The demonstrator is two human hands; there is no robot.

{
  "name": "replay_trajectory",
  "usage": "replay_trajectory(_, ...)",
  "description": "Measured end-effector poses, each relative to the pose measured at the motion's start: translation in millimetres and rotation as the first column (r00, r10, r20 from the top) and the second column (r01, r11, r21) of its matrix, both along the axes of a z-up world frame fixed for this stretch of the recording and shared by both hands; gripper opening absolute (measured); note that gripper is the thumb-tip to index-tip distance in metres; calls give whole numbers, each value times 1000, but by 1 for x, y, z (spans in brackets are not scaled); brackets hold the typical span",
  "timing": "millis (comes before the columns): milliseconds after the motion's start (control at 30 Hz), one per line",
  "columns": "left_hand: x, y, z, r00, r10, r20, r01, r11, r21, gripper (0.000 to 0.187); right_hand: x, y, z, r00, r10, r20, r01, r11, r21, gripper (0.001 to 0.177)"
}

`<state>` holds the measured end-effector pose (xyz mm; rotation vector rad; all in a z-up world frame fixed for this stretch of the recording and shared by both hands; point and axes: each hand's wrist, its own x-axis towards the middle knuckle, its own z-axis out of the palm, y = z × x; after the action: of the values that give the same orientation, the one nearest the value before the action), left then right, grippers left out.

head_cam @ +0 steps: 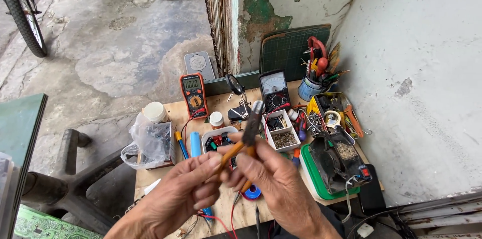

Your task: The person works on a cluttered workbench, handling a circuit board and a multimeter. They connect the multimeter probes to the board, adjust the dial, and examine the components. The person also picks up a small box and a green circuit board from the table.

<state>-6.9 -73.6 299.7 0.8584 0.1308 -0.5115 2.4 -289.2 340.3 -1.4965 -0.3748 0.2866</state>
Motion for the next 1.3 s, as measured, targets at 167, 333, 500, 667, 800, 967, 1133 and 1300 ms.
replay_trajectory(167, 3, -46, 47, 986, 16, 167, -75, 932, 353, 25, 8, -27, 22, 930, -327, -166, 339, 940, 46, 48)
replay_trajectory(333, 6, -25, 46, 979, -23, 200, -107, 785, 610, 55, 67, -148, 3, 869, -473, -149, 495, 842, 216, 32)
replay_trajectory(500, 13, 44, 2, 904, 423, 63, -330, 598, 730, 46, 160, -236, -59, 704, -677, -216, 528, 702, -477, 39)
replay_trajectory(667, 35, 74, -10, 816, 577, 1, -364, 513, 777, 40, 235, -256, -157, 740, -648, -181, 240, 505, -829, 54)
replay_trajectory(800, 45, 83, -11, 793, 608, -33, -320, 462, 828, 37, 288, -295, -256, 879, -477, 11, 250, 441, -862, 65)
replay_trajectory(967, 52, 81, -30, 832, 554, -5, -312, 477, 822, 36, 265, -274, -217, 858, -514, 1, 288, 479, -829, 67)
replay_trajectory(1133, 61, 66, -22, 920, 389, -50, -56, 256, 965, 40, 154, -245, -134, 674, -730, 117, 591, 438, -677, 60)
replay_trajectory(1300, 69, 36, 6, 933, 322, -163, 120, 148, 982, 37, 52, -339, -293, 349, -872, 343, 741, 33, -671, 41)
